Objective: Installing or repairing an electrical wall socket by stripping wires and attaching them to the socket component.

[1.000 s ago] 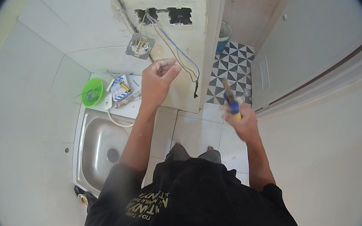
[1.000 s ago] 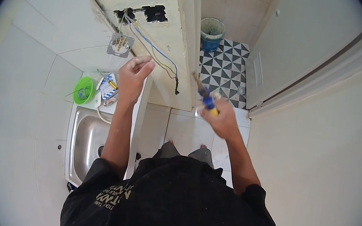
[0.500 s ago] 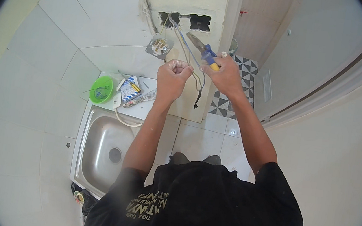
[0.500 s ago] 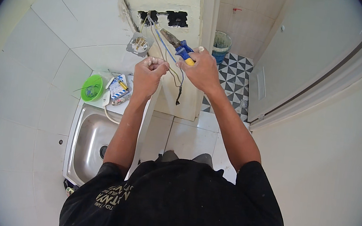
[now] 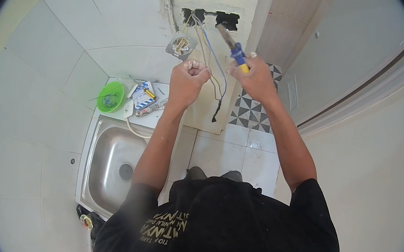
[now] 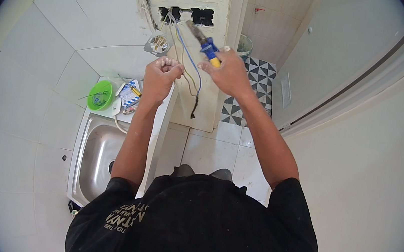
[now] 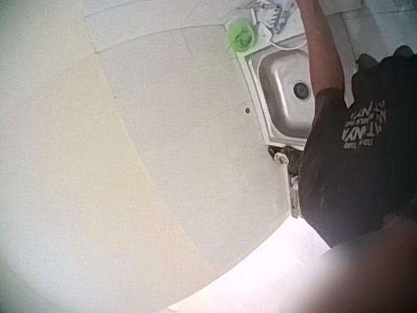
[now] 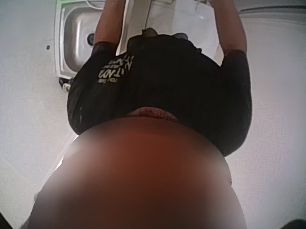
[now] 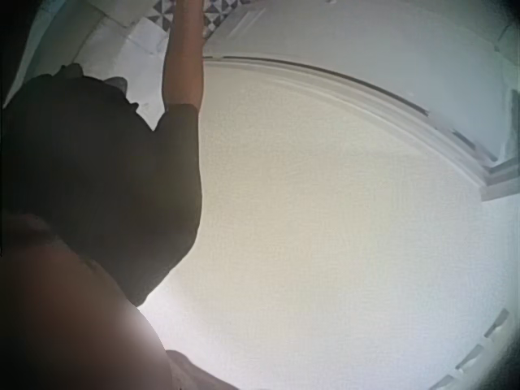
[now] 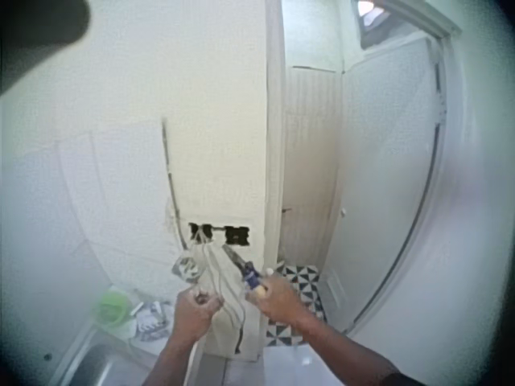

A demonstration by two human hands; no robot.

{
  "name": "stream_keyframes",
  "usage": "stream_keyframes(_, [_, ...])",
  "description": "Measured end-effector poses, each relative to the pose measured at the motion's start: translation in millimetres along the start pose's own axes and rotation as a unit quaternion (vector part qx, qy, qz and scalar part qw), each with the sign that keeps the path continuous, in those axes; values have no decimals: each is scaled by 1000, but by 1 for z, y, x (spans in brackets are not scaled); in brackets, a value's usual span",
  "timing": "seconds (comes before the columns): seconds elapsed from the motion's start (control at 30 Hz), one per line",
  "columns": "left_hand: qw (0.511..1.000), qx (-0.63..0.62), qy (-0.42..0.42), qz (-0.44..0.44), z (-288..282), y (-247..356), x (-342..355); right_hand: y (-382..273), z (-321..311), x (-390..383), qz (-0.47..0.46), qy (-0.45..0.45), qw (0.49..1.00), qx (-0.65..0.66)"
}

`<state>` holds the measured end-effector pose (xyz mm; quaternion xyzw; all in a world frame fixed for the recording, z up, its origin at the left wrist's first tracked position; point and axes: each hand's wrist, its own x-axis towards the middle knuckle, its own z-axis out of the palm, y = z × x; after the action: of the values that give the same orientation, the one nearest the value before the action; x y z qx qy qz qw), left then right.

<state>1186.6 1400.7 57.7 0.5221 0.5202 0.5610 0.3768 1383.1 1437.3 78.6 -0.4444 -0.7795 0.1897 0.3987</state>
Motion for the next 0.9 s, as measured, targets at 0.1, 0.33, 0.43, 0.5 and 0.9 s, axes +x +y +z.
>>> stream_keyframes(0.1, [1000, -26, -6, 5, 3, 5, -2, -3, 12, -5, 9, -22, 1000, 5])
stream_keyframes(0.33, [999, 25, 24, 6, -10, -2, 0, 2, -9, 4, 11, 0, 999, -32])
stream_keyframes(0.43, [997, 65, 41, -5, -21, -5, -1, 8, -23, 11, 0, 22, 998, -61])
stream_keyframes(0.5, [995, 72, 52, -53, -28, -4, -4, -1, -37, 14, 56, 6, 997, -45])
stream_keyframes(0.9, [875, 318, 169, 324, -16, 14, 12, 4, -33, 12, 62, -18, 997, -43])
